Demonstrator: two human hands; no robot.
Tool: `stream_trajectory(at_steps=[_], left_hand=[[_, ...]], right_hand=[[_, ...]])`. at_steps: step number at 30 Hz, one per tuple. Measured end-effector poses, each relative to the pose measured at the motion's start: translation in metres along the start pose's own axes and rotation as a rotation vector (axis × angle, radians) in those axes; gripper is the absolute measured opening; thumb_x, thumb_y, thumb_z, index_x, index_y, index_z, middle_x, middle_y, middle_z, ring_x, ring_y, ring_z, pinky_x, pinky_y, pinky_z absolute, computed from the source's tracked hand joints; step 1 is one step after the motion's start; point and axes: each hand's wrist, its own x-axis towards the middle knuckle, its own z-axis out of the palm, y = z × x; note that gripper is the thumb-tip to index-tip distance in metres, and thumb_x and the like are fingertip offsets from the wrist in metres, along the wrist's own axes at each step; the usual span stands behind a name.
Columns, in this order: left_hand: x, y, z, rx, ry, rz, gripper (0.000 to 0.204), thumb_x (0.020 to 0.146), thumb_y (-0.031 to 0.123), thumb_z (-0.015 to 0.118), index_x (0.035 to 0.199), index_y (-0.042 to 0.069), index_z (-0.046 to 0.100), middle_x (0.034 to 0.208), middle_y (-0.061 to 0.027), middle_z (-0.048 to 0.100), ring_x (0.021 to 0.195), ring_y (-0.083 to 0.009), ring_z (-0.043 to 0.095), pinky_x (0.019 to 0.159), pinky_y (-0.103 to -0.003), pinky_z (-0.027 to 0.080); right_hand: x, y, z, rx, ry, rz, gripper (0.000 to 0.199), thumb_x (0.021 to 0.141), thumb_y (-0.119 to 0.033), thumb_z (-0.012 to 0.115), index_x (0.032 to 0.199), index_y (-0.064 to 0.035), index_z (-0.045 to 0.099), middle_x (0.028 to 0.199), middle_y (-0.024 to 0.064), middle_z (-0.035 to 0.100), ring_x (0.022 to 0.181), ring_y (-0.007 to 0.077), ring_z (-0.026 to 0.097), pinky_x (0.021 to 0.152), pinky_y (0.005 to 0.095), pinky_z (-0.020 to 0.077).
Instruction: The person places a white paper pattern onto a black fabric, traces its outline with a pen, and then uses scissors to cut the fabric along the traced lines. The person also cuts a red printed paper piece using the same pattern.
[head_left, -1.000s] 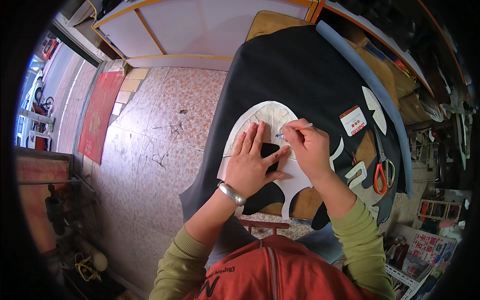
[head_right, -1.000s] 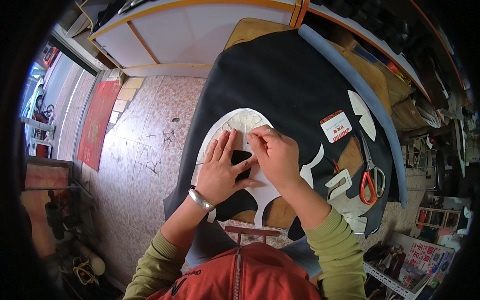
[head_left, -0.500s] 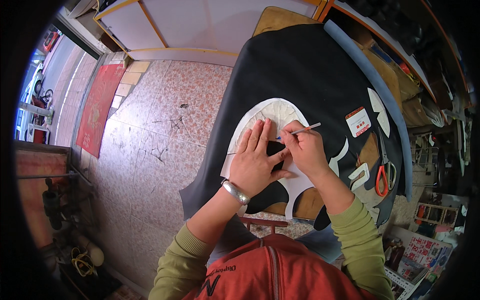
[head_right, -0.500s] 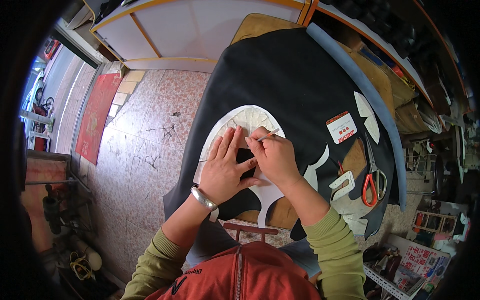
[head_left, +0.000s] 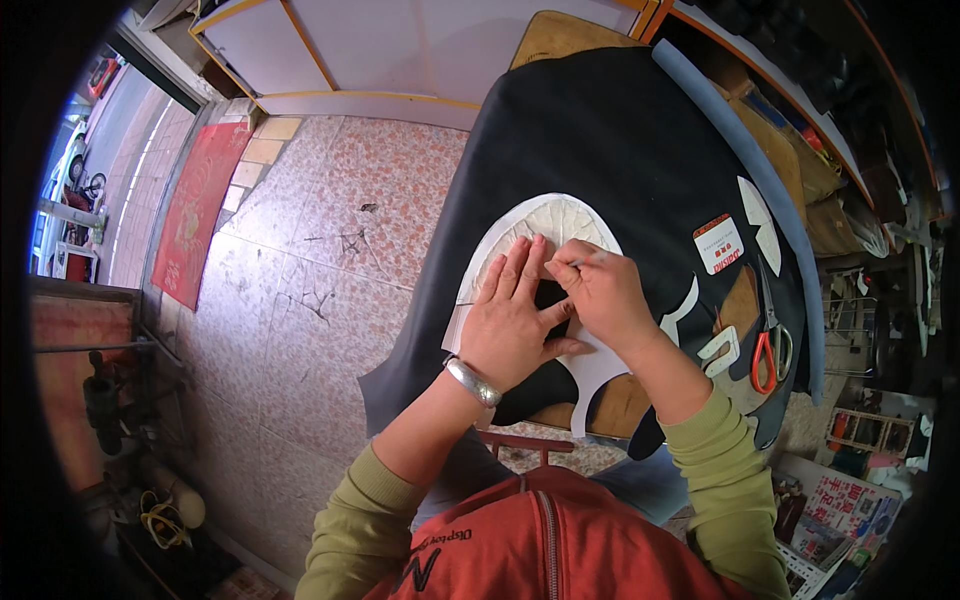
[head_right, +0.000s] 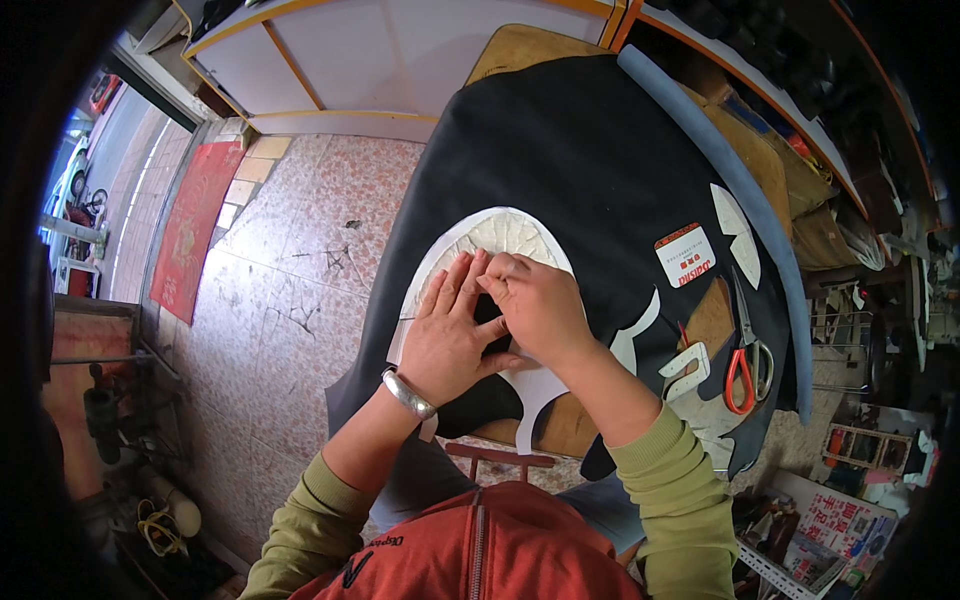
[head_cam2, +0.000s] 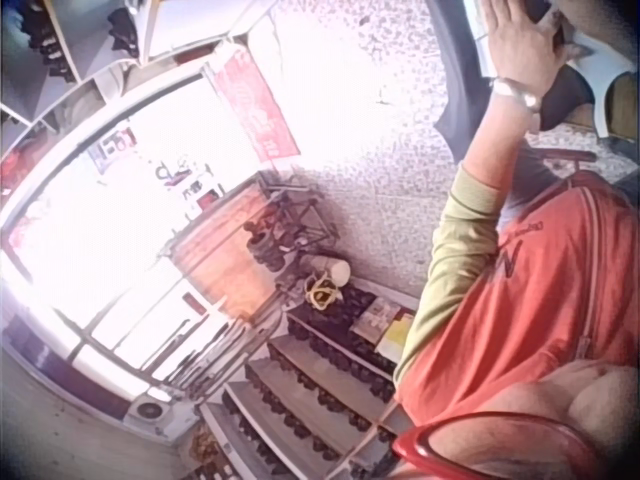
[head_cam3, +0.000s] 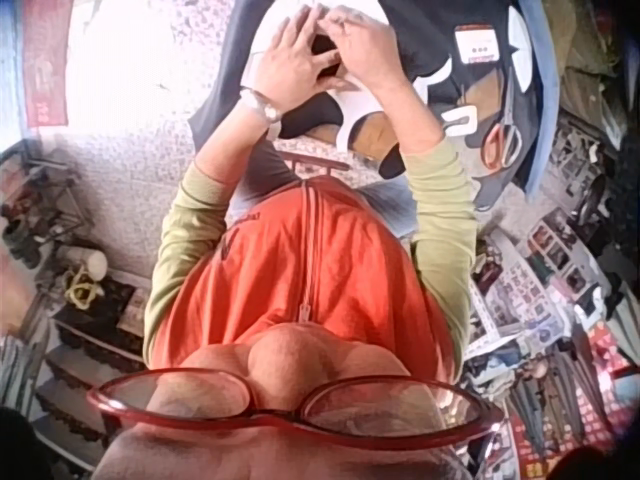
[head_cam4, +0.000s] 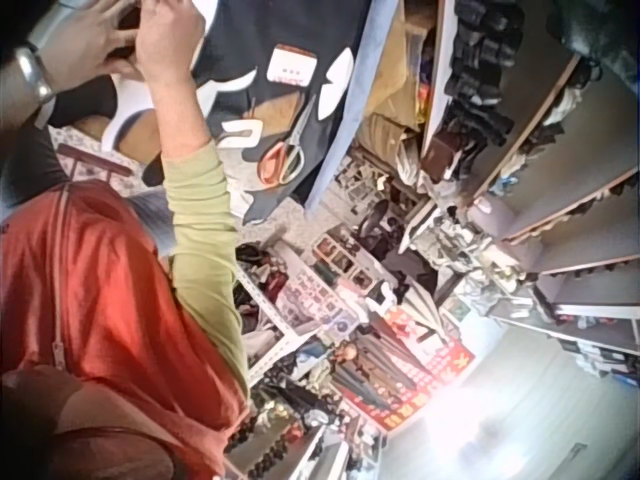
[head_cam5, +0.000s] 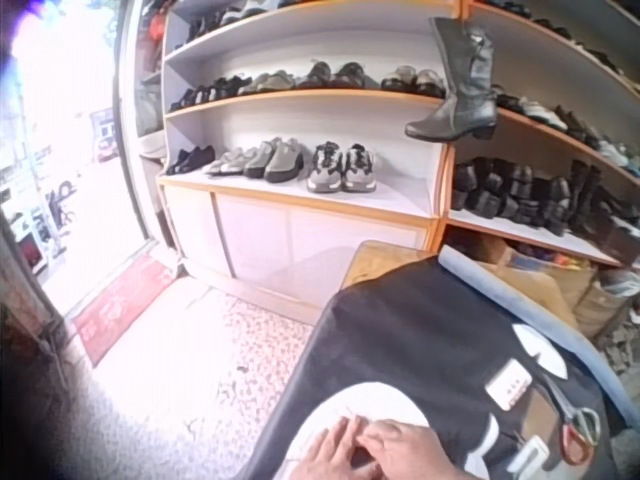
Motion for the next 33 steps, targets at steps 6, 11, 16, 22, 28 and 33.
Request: stream_trajectory(at_steps=[6, 11, 16, 22, 28, 33], left_hand=[[-0.002, 0.001, 0.000, 0.023, -0.001, 0.000, 0.049, 0.078, 0.060, 0.063, 0.115, 0.030, 0.071, 0.154, -0.0223, 0.029, 0.143, -0.0386, 0.027, 0.115, -0.048, 0.022], [-0.002, 0.001, 0.000, -0.001, 0.029, 0.010, 0.049, 0.079, 0.061, 0.063, 0.115, 0.030, 0.071, 0.154, -0.0226, 0.030, 0.143, -0.0386, 0.027, 0.116, -0.048, 0.021], [-0.001, 0.001, -0.001, 0.001, 0.028, 0.020, 0.050, 0.079, 0.062, 0.062, 0.117, 0.030, 0.070, 0.153, -0.0231, 0.030, 0.142, -0.0387, 0.028, 0.116, -0.048, 0.021], [-0.001, 0.004, -0.003, 0.036, 0.025, 0.019, 0.056, 0.078, 0.062, 0.063, 0.127, 0.036, 0.063, 0.151, -0.0255, 0.031, 0.141, -0.0407, 0.030, 0.114, -0.049, 0.024], [0.006, -0.004, -0.008, -0.010, 0.088, -0.142, 0.062, 0.083, 0.044, 0.068, 0.140, 0.026, 0.051, 0.150, -0.0273, 0.031, 0.139, -0.0432, 0.031, 0.112, -0.049, 0.028], [0.018, -0.021, -0.013, 0.036, 0.055, -0.232, 0.057, 0.087, 0.022, 0.066, 0.140, 0.007, 0.047, 0.151, -0.0262, 0.029, 0.139, -0.0424, 0.030, 0.113, -0.047, 0.029]], right_hand=[[0.000, 0.000, -0.002, 0.005, -0.016, 0.016, 0.015, 0.093, -0.021, 0.057, 0.088, -0.0078, 0.063, 0.081, 0.0070, 0.065, 0.072, 0.0278, 0.065, 0.059, 0.0371, 0.0510], [0.003, 0.003, -0.010, -0.033, -0.036, -0.057, 0.013, 0.091, -0.019, 0.059, 0.088, -0.0072, 0.064, 0.082, 0.0074, 0.065, 0.072, 0.0272, 0.065, 0.061, 0.0363, 0.0517], [0.000, 0.000, -0.004, 0.018, -0.039, 0.007, 0.012, 0.091, -0.018, 0.059, 0.092, -0.0080, 0.065, 0.084, 0.0073, 0.067, 0.072, 0.0260, 0.066, 0.061, 0.0356, 0.0526], [-0.007, 0.013, -0.009, 0.377, 0.210, 0.223, 0.014, 0.095, -0.012, 0.057, 0.099, -0.0021, 0.065, 0.084, 0.0092, 0.069, 0.070, 0.0183, 0.068, 0.067, 0.0277, 0.0524], [-0.040, 0.011, -0.017, 0.080, 0.420, 0.067, 0.021, 0.099, -0.007, 0.047, 0.114, 0.0012, 0.060, 0.108, 0.0141, 0.066, 0.092, 0.0217, 0.066, 0.083, 0.0311, 0.0514], [-0.064, -0.010, -0.008, 0.141, 0.434, 0.031, 0.026, 0.093, 0.003, 0.051, 0.118, 0.0003, 0.060, 0.107, 0.0171, 0.065, 0.092, 0.0271, 0.066, 0.080, 0.0334, 0.0519]])
